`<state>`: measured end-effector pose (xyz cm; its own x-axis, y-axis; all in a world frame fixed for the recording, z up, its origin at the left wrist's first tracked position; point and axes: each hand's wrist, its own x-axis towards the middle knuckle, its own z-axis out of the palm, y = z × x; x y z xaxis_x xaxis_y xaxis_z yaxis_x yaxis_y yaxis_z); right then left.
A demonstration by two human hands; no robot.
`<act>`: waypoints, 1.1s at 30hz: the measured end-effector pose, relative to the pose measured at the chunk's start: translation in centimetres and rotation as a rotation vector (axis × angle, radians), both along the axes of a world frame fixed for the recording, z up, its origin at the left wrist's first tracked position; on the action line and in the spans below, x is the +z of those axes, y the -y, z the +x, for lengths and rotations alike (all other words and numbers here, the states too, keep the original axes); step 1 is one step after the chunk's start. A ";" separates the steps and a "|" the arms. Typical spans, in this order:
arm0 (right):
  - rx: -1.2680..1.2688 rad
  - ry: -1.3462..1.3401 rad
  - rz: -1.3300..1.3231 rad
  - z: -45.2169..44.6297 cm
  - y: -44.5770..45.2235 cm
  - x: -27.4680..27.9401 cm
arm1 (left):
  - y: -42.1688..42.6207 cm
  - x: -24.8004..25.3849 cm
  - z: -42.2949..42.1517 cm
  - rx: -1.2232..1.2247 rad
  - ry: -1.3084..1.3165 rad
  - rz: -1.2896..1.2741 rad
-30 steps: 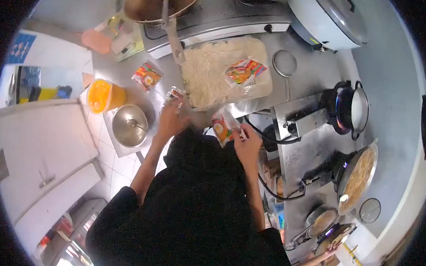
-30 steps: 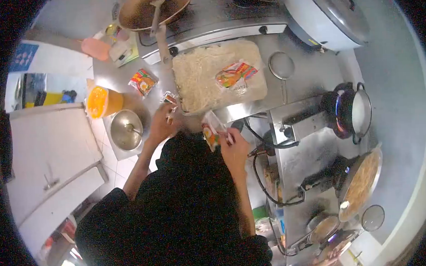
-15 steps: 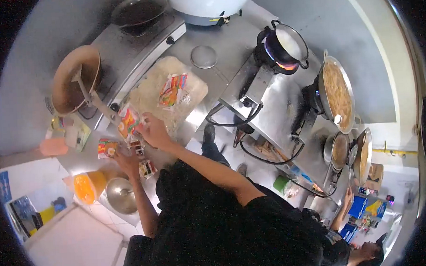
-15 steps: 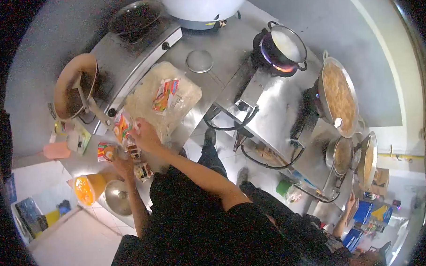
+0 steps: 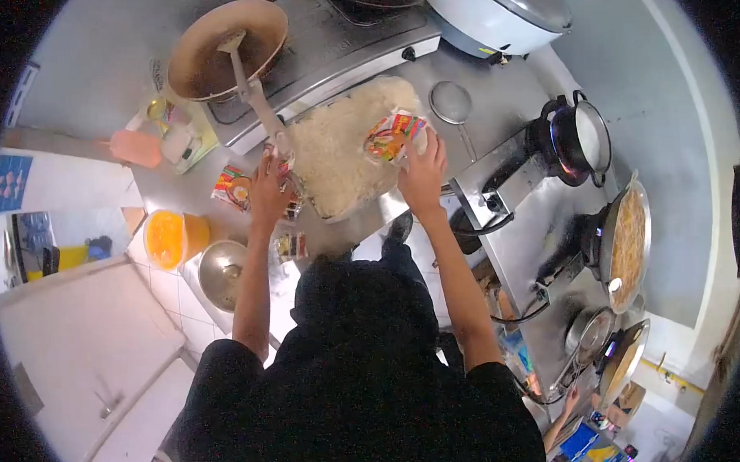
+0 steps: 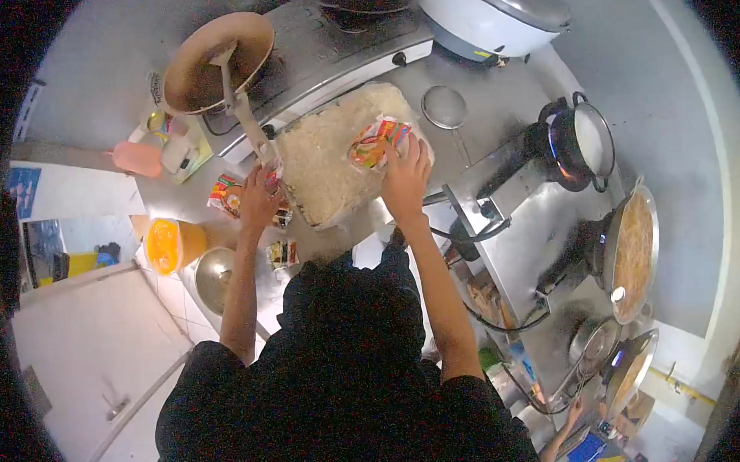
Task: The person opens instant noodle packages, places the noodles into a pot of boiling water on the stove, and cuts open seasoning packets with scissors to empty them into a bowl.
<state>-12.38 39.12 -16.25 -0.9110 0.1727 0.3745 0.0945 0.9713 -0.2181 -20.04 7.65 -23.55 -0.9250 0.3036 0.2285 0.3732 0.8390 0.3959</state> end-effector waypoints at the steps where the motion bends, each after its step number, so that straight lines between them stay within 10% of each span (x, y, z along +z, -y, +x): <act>1: 0.005 0.000 0.004 -0.1 0.2 0.5 | 0.2 -0.1 -0.1 -0.004 -0.011 0.074; 9: 0.119 -0.100 -0.224 -1.7 2.4 1.0 | 6.1 -1.1 -0.5 -0.012 -0.029 0.319; 13: 0.183 -0.261 -0.495 -1.0 7.4 1.8 | 9.0 -2.8 -2.0 -0.056 -0.172 -0.296; 15: 0.133 -0.185 -0.787 -0.1 10.9 0.6 | 8.5 -5.5 -4.1 -0.059 0.237 -0.738; 18: 0.066 0.077 -1.143 -0.6 16.0 1.0 | 11.0 -9.4 -4.3 -0.022 -0.033 -0.304; 20: 0.130 0.197 -1.139 -1.8 18.0 0.6 | 12.4 -11.7 -3.9 -0.007 -0.228 -0.511; 24: -0.011 0.258 -1.455 -5.9 21.6 -3.5 | 10.4 -5.2 -2.0 0.080 -0.107 0.022; 26: -0.087 0.275 -1.476 -5.7 21.6 -4.0 | 11.1 -5.5 -3.6 0.211 0.203 -0.475; 29: -0.079 0.156 -1.354 -4.7 22.1 -7.3 | 10.3 -1.3 -3.3 0.281 0.514 -0.345; 33: 0.038 0.017 -1.142 -1.8 21.7 -6.7 | 13.7 -8.7 -4.6 0.423 0.262 -0.425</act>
<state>-14.23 17.42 -23.00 -0.9263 0.3768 0.0036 0.0812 0.2088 -0.9746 -24.60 -6.05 -32.29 -0.9931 -0.0850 -0.0802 -0.0877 0.9957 0.0307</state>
